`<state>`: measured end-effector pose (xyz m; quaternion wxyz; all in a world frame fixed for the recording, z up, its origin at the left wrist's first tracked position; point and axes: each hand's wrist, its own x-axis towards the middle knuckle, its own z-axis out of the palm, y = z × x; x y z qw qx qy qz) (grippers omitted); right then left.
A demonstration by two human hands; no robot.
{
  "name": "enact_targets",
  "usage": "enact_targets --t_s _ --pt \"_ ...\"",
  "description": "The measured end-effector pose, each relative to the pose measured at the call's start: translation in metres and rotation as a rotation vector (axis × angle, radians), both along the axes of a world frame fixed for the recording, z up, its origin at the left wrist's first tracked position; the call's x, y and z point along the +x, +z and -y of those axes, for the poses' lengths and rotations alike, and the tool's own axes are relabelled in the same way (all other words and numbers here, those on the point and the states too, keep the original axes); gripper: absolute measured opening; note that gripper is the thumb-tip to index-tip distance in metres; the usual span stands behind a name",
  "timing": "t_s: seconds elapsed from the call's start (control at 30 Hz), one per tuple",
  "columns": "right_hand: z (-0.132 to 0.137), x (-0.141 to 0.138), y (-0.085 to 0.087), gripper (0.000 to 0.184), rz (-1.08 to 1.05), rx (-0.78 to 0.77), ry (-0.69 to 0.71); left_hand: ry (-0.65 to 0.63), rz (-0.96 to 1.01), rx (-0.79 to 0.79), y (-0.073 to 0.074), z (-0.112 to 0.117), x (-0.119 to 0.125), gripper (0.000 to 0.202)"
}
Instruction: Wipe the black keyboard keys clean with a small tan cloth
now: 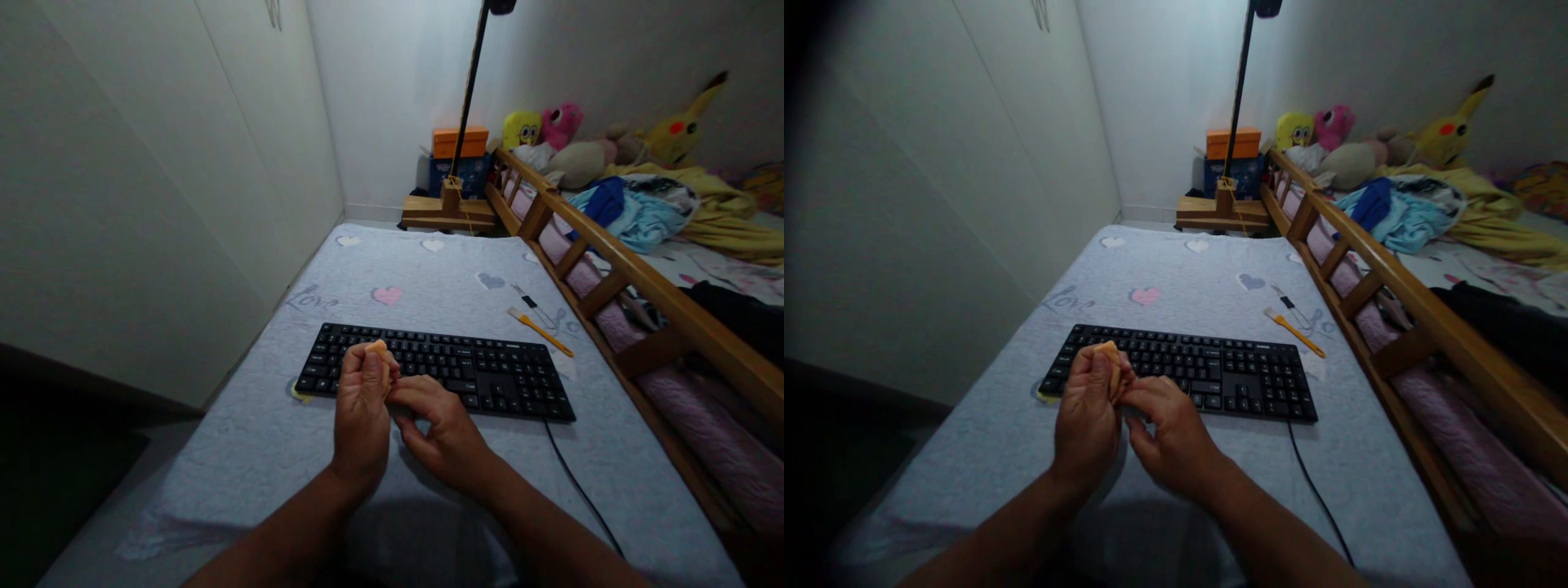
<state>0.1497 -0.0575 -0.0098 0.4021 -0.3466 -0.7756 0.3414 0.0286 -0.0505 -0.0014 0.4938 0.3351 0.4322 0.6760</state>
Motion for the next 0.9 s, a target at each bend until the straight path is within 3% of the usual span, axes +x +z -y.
enact_targets --t_s 0.1,0.27,0.4,0.47,0.63,0.8,0.9 --pt "-0.006 0.018 0.013 0.023 0.066 0.018 0.019 -0.043 -0.110 0.013 0.004 -0.010 -0.016 0.028" --pt "-0.033 0.073 0.035 0.016 0.183 0.066 -0.234 -0.372 -0.725 0.144 0.013 -0.029 -0.049 0.022" --pt "-0.055 0.113 0.025 0.015 0.324 0.225 -0.533 -0.492 -1.143 0.305 0.025 -0.042 -0.058 0.023" --pt "-0.061 0.126 0.012 0.015 0.356 0.285 -0.607 -0.510 -1.267 0.379 0.028 -0.047 -0.057 0.023" --pt "-0.066 0.147 -0.011 0.014 0.362 0.308 -0.717 -0.503 -1.396 0.504 0.016 -0.053 -0.052 0.022" --pt "-0.071 0.161 -0.019 0.016 0.350 0.265 -0.819 -0.496 -1.341 0.605 -0.008 -0.051 -0.055 0.021" --pt "-0.073 0.165 -0.022 0.017 0.355 0.230 -0.845 -0.472 -1.323 0.638 -0.015 -0.051 -0.056 0.020"
